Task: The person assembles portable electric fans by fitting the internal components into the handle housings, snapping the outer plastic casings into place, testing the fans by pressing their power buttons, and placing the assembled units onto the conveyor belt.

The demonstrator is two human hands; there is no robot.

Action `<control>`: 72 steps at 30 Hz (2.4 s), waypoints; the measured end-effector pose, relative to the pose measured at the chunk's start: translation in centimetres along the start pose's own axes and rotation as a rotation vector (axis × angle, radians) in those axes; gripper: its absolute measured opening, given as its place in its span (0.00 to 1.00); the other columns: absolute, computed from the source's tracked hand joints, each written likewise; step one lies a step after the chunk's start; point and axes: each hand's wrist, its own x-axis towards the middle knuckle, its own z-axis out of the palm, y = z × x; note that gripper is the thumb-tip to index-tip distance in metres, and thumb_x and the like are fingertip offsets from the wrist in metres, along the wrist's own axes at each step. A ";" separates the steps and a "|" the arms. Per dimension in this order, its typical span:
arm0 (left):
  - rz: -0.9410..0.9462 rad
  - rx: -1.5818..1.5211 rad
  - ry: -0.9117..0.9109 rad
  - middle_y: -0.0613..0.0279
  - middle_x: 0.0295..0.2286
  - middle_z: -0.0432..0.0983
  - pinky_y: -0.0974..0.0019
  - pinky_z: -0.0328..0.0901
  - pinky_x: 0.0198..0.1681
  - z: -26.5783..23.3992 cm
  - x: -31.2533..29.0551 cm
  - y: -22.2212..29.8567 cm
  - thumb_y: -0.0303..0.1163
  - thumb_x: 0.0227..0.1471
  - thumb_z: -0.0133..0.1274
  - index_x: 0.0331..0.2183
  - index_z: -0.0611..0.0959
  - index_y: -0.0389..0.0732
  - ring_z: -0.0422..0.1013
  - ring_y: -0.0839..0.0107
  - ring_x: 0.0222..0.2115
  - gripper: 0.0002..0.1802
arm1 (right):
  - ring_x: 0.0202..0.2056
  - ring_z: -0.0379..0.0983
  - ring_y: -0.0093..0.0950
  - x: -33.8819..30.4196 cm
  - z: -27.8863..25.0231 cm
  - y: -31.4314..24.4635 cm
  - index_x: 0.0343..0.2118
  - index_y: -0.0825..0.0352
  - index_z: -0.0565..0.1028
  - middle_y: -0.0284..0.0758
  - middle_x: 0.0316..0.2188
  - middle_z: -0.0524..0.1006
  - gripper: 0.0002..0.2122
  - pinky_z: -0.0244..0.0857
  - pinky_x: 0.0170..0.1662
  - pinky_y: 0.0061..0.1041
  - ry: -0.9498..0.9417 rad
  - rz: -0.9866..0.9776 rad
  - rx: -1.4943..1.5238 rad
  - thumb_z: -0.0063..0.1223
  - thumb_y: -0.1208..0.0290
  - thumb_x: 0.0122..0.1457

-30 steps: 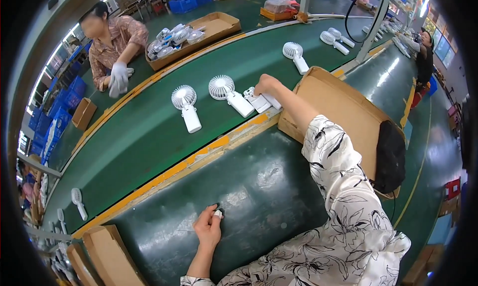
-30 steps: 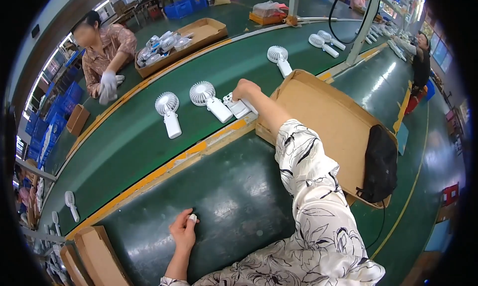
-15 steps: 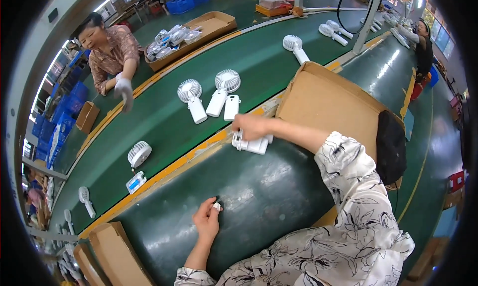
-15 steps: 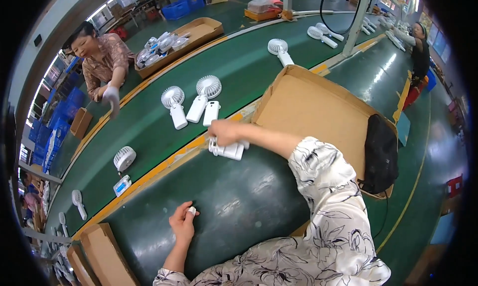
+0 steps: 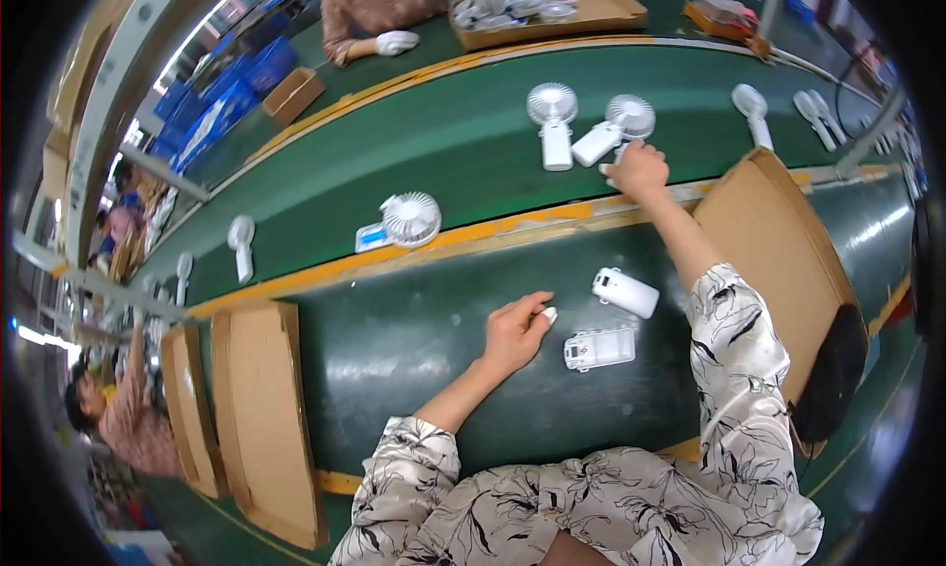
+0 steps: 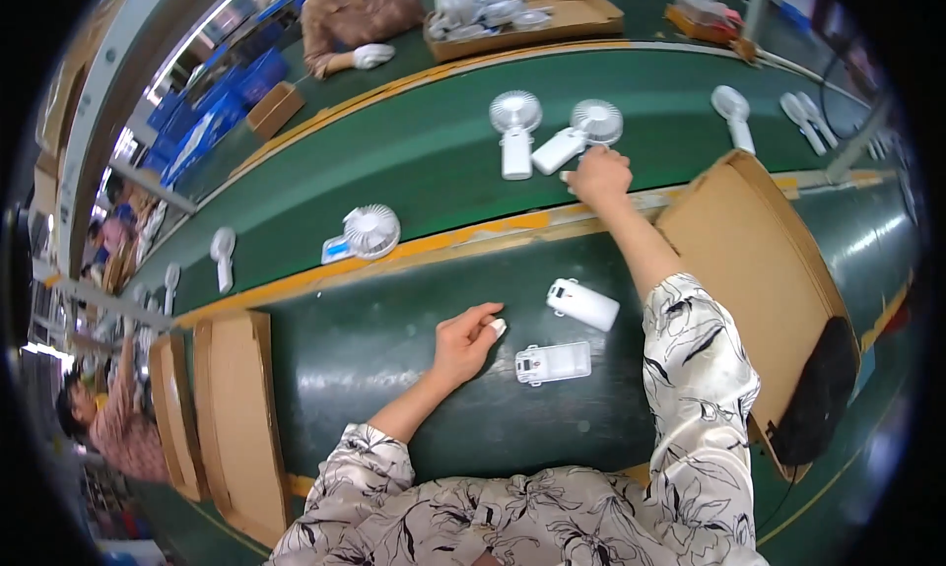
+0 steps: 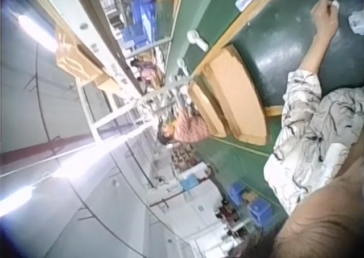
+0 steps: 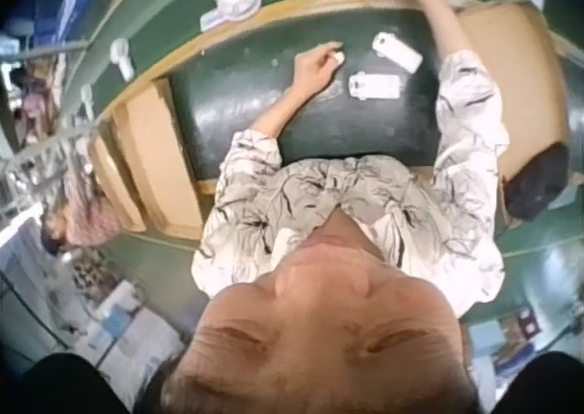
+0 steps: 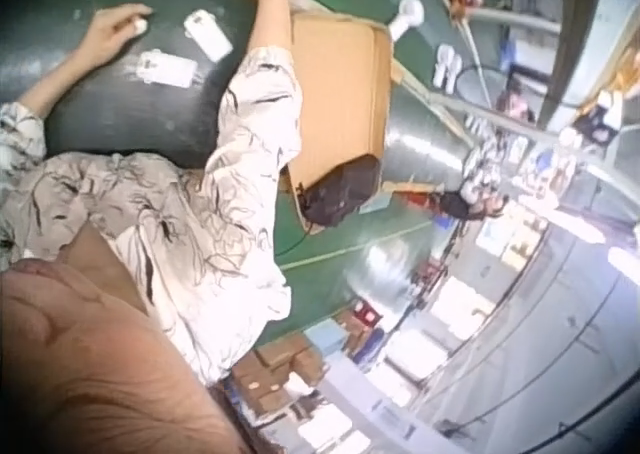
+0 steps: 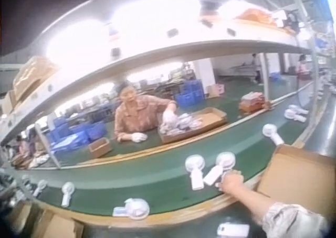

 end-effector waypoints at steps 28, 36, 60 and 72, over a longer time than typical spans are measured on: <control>-0.123 -0.015 -0.036 0.67 0.17 0.68 0.79 0.57 0.21 0.0 -1.1 -0.7 0.19 0.41 0.46 0.33 0.78 0.32 0.59 0.84 0.15 0.12 | 0.32 0.67 0.35 -24.6 -5.8 19.6 0.37 0.65 0.68 0.37 0.26 0.70 0.16 0.61 0.34 0.31 0.372 0.115 -0.068 0.53 0.72 0.41; -0.134 0.032 -0.055 0.68 0.18 0.69 0.80 0.58 0.21 0.6 -0.7 0.3 0.19 0.43 0.45 0.33 0.77 0.32 0.60 0.84 0.16 0.12 | 0.30 0.70 0.38 -22.9 -6.8 21.0 0.35 0.69 0.69 0.41 0.26 0.72 0.16 0.64 0.31 0.35 0.147 0.175 0.049 0.53 0.65 0.44; 0.789 0.015 -0.535 0.56 0.37 0.69 0.64 0.67 0.32 20.2 4.6 17.6 0.24 0.36 0.50 0.38 0.73 0.36 0.70 0.60 0.32 0.20 | 0.46 0.63 0.43 -29.2 -16.8 40.8 0.43 0.72 0.69 0.46 0.45 0.66 0.36 0.59 0.47 0.36 -0.003 0.771 0.026 0.55 0.44 0.36; 0.697 0.073 -0.829 0.55 0.33 0.70 0.58 0.66 0.26 29.1 0.4 17.7 0.28 0.40 0.52 0.35 0.74 0.40 0.70 0.54 0.25 0.14 | 0.33 0.72 0.42 -27.1 -14.7 43.0 0.24 0.64 0.77 0.43 0.26 0.75 0.09 0.66 0.37 0.37 0.392 0.914 -0.068 0.46 0.70 0.43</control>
